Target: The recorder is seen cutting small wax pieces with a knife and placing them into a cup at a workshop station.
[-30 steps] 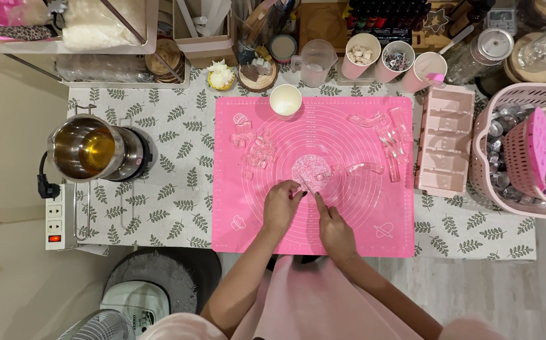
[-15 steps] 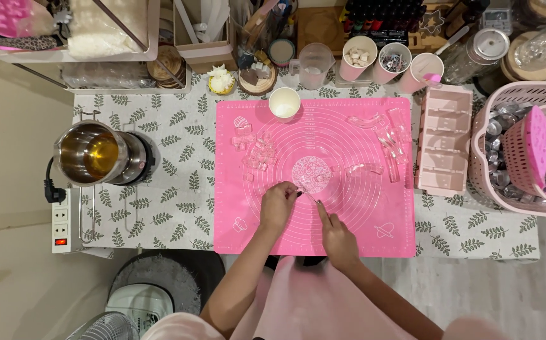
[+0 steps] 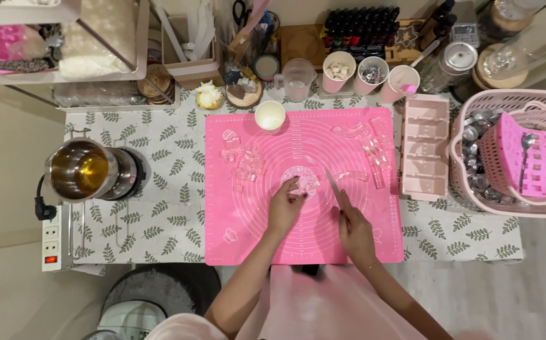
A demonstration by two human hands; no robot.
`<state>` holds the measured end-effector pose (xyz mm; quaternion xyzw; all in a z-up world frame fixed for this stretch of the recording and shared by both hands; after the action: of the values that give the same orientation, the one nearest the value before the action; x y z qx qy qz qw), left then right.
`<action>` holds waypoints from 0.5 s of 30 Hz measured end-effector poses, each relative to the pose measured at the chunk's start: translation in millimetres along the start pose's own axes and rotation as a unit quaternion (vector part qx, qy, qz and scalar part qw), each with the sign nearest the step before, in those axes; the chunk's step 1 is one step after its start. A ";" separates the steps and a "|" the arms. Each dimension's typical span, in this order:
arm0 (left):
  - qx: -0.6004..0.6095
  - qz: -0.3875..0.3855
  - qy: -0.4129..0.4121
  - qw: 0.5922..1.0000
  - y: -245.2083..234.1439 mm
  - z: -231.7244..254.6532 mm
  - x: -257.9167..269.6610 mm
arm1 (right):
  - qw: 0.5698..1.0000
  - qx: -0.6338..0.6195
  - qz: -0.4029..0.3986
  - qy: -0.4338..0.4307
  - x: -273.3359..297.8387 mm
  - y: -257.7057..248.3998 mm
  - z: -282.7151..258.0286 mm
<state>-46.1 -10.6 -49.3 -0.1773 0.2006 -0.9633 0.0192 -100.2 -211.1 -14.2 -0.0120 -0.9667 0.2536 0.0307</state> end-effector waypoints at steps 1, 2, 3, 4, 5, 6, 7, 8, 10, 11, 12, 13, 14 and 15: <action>0.000 -0.002 0.002 1.000 -3.5 15.7 -0.5 | 1.000 0.000 0.003 0.001 -0.1 -4.3 -1.1; -0.074 -0.039 0.035 0.996 -4.4 33.2 -1.6 | 1.000 -0.001 0.014 0.013 -0.8 -10.0 -1.4; -0.148 -0.074 0.069 0.984 -4.9 50.4 -2.3 | 0.999 -0.003 0.026 0.026 -1.4 -15.7 -1.5; -0.149 -0.079 0.070 0.983 -0.4 47.0 -5.0 | 0.999 -0.003 0.029 0.029 2.1 -17.8 -0.1; -0.176 -0.088 0.062 0.978 4.5 43.1 -7.6 | 0.999 -0.005 0.034 0.041 5.6 -20.0 1.6; -0.203 -0.096 0.058 0.973 10.8 41.0 -13.2 | 0.998 -0.006 0.041 0.051 6.3 -23.3 3.9; -0.203 -0.101 0.062 0.972 15.3 34.6 -19.1 | 0.998 -0.005 0.046 0.052 6.8 -25.6 3.3; -0.220 -0.078 0.069 0.970 20.1 29.0 -25.0 | 0.997 -0.016 0.049 0.060 7.2 -29.1 3.1; -0.236 -0.057 0.078 0.967 25.4 27.3 -33.5 | 0.996 -0.025 0.055 0.068 7.9 -34.7 4.5; -0.233 -0.050 0.097 0.966 25.6 31.7 -36.1 | 0.995 -0.041 0.058 0.066 8.3 -36.6 6.0; -0.230 -0.042 0.115 0.966 25.3 36.1 -38.8 | 0.995 -0.057 0.060 0.062 7.7 -38.4 7.5; -0.230 -0.043 0.116 0.965 26.9 44.5 -40.3 | 0.995 -0.056 0.061 0.062 6.3 -42.0 8.6; -0.220 -0.059 0.116 0.967 27.1 51.9 -40.8 | 0.994 -0.057 0.062 0.071 5.3 -44.2 9.4; -0.211 -0.075 0.115 0.968 26.9 59.1 -41.1 | 0.993 -0.059 0.063 0.081 4.6 -46.1 10.0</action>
<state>12.1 -53.3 -23.0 -0.0794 0.3867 -0.9117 -0.1139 -105.8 -256.0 0.0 -0.0948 -0.9717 0.1962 0.0918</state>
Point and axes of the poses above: each hand's wrist, its own x-axis away from the middle knuckle, its own y-axis out of the palm, z = x × y, the point moved 2 cm from there along -x, towards the middle knuckle, and after that the axes turned 12 degrees about -x, right-handed, at the moved point
